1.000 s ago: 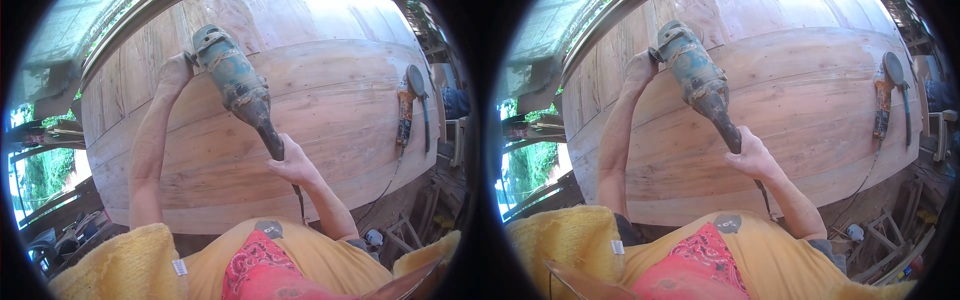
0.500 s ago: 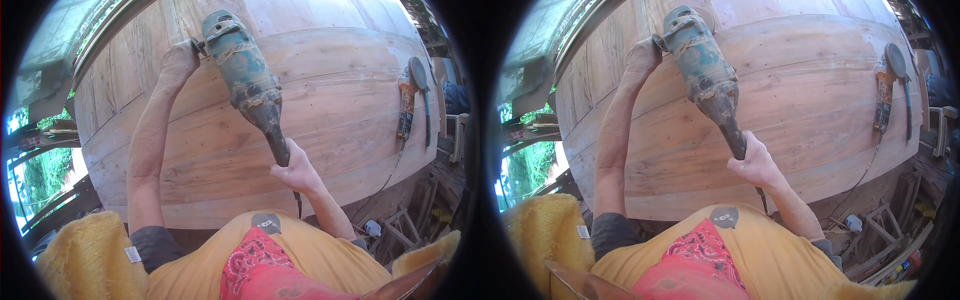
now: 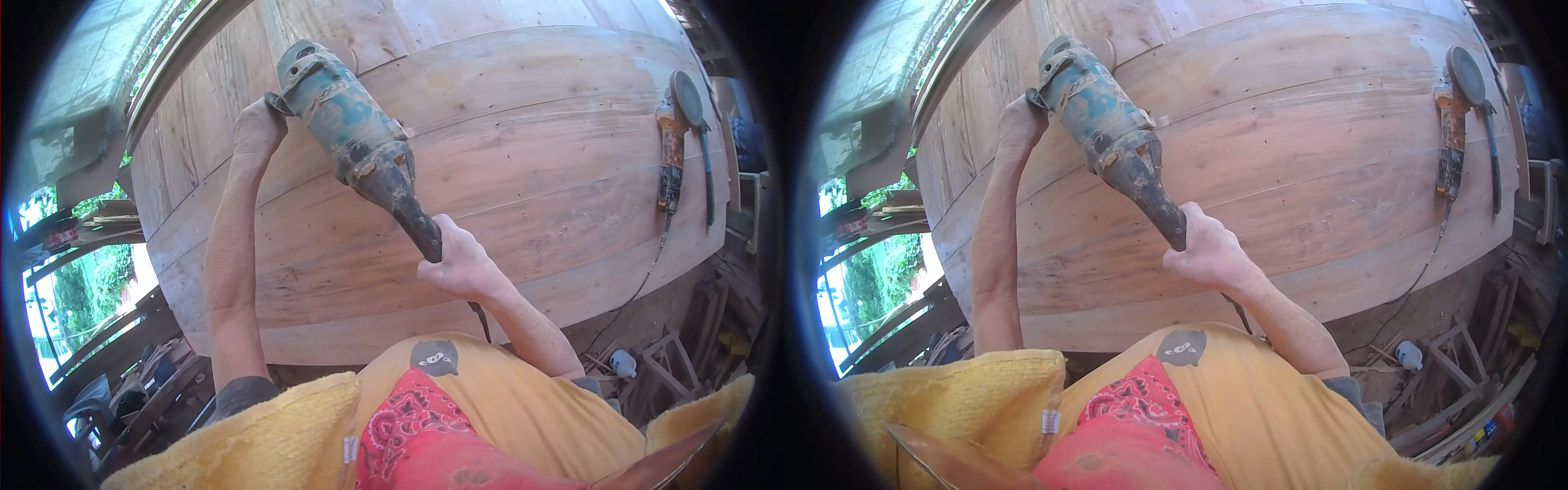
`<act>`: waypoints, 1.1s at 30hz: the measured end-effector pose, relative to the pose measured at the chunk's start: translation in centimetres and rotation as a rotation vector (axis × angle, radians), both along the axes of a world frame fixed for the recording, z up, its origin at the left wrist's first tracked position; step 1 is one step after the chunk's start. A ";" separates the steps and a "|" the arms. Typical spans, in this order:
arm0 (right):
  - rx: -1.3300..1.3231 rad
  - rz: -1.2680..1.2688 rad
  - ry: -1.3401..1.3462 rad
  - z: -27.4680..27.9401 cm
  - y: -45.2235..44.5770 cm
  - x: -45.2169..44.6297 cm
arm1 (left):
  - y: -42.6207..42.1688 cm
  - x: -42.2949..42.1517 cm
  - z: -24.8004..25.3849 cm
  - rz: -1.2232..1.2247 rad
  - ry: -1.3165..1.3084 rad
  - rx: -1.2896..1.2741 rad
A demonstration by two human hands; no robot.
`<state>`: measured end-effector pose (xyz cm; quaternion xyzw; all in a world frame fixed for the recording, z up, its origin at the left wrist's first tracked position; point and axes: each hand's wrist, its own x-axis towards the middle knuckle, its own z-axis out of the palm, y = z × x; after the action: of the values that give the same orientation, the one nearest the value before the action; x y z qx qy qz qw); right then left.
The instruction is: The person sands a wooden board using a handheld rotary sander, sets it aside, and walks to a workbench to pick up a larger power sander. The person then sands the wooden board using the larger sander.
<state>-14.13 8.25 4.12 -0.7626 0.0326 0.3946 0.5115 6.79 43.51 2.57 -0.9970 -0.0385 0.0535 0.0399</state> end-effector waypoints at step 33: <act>0.079 -0.213 -0.112 0.3 -5.9 6.9 | -9.9 10.9 1.9 -0.076 0.068 -0.114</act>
<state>-7.27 2.35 4.38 -0.7550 0.0694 0.2957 0.5812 17.64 33.61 4.47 -0.9960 0.0038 0.0879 -0.0139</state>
